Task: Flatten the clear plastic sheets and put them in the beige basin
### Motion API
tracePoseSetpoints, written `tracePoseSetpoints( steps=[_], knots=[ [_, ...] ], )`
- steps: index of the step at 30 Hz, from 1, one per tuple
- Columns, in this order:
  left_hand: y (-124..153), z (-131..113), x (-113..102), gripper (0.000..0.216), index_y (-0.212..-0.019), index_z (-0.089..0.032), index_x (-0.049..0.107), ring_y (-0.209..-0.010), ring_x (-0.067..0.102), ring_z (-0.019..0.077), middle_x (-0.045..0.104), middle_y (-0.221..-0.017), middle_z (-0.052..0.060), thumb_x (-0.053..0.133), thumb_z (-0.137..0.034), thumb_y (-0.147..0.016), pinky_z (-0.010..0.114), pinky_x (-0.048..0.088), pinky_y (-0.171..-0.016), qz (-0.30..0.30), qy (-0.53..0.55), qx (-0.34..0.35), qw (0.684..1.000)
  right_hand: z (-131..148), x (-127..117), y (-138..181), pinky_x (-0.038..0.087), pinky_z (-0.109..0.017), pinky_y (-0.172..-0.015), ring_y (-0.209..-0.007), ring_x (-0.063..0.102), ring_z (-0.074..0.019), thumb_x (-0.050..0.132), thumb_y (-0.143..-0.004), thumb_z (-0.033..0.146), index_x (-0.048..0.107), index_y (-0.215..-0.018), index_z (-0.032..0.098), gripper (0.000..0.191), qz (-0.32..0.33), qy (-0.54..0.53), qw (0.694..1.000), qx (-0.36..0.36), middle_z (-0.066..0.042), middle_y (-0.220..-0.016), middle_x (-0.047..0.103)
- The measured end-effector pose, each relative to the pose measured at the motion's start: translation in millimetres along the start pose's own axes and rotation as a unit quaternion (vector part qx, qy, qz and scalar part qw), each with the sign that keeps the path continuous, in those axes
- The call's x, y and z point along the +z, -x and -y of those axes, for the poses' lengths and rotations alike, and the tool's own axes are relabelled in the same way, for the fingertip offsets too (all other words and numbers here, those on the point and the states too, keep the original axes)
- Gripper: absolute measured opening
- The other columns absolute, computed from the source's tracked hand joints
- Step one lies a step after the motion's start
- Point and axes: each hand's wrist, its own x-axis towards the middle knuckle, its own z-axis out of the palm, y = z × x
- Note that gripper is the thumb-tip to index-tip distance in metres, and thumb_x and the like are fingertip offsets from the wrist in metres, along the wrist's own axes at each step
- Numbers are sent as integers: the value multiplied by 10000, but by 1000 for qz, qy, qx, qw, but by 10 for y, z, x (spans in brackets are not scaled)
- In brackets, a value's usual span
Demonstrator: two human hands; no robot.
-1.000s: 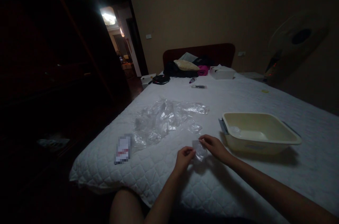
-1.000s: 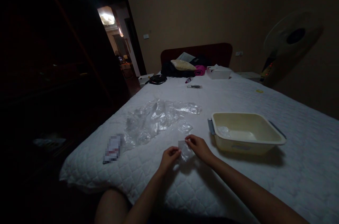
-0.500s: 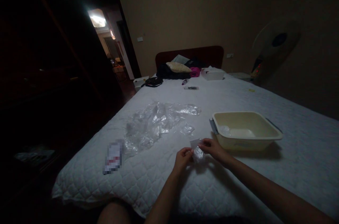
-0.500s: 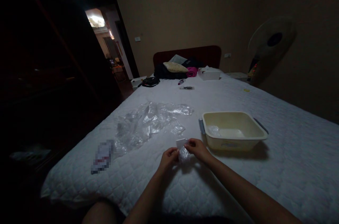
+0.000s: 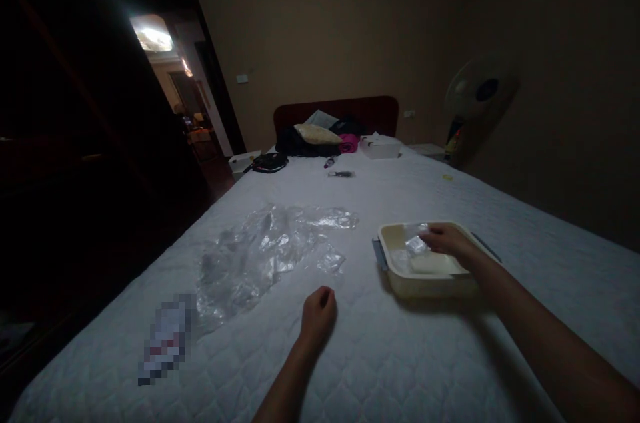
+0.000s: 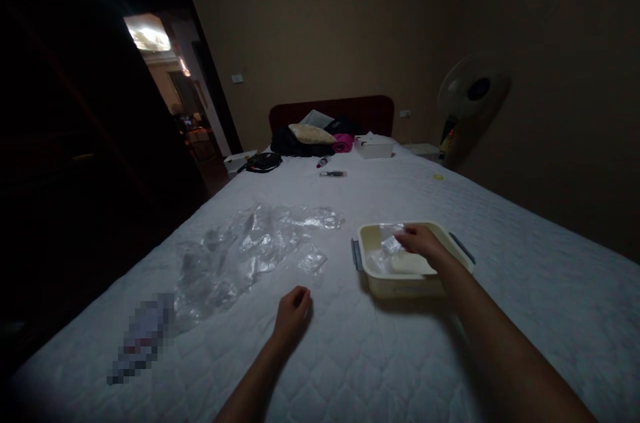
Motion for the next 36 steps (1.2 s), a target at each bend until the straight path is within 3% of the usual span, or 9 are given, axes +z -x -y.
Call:
tracePoseSetpoints(
  steps=[5,12,16,20,26,30,36],
  knots=[
    [44,121,55,243,-702,-167,557,-630,495,136,534,-661,5,392,-312,-804,231,368,-591,20,-108,54,993,-278,54,-150,450,-225,-532,-535,533,-102,636,-640,240,555,-731,155,148,15,28,996,82,1,-578,561],
    [56,96,97,200,-689,-178,511,-704,492,153,518,-717,28,362,-209,-820,270,389,-664,46,-197,149,968,-472,420,-376,366,-178,-414,-425,491,-84,573,-700,200,501,-863,141,188,0,155,985,73,55,-475,506],
    [50,108,93,184,-699,-178,506,-711,489,154,515,-728,31,372,-191,-823,273,392,-665,51,-206,155,965,-498,510,-454,324,-187,-417,-437,481,-95,603,-653,154,508,-822,135,195,-11,224,973,60,45,-485,510],
    [48,122,73,170,-696,-177,507,-716,487,153,512,-725,29,386,-173,-816,271,391,-665,57,-209,159,963,-469,508,-429,333,-208,-500,-599,531,-134,669,-568,137,527,-708,148,200,-19,302,953,15,-28,-672,595],
    [37,130,68,175,-690,-179,517,-712,488,156,515,-718,32,388,-150,-805,276,393,-661,51,-203,164,964,-409,495,-418,345,-226,-586,-723,541,-165,638,-608,133,571,-750,142,157,-2,368,929,-28,-74,-810,616],
    [37,134,67,180,-698,-180,522,-717,491,157,518,-724,33,382,-151,-807,279,396,-666,49,-199,164,965,-408,526,-460,355,-212,-586,-702,544,-146,597,-629,102,599,-729,144,108,39,376,925,-42,-51,-771,621],
    [35,119,56,167,-711,-181,531,-719,492,160,525,-732,37,392,-151,-799,281,398,-672,49,-200,163,965,-508,667,-459,344,-206,-504,-551,507,-120,620,-497,35,607,-646,147,187,94,360,927,-46,9,-609,599]
  ],
)
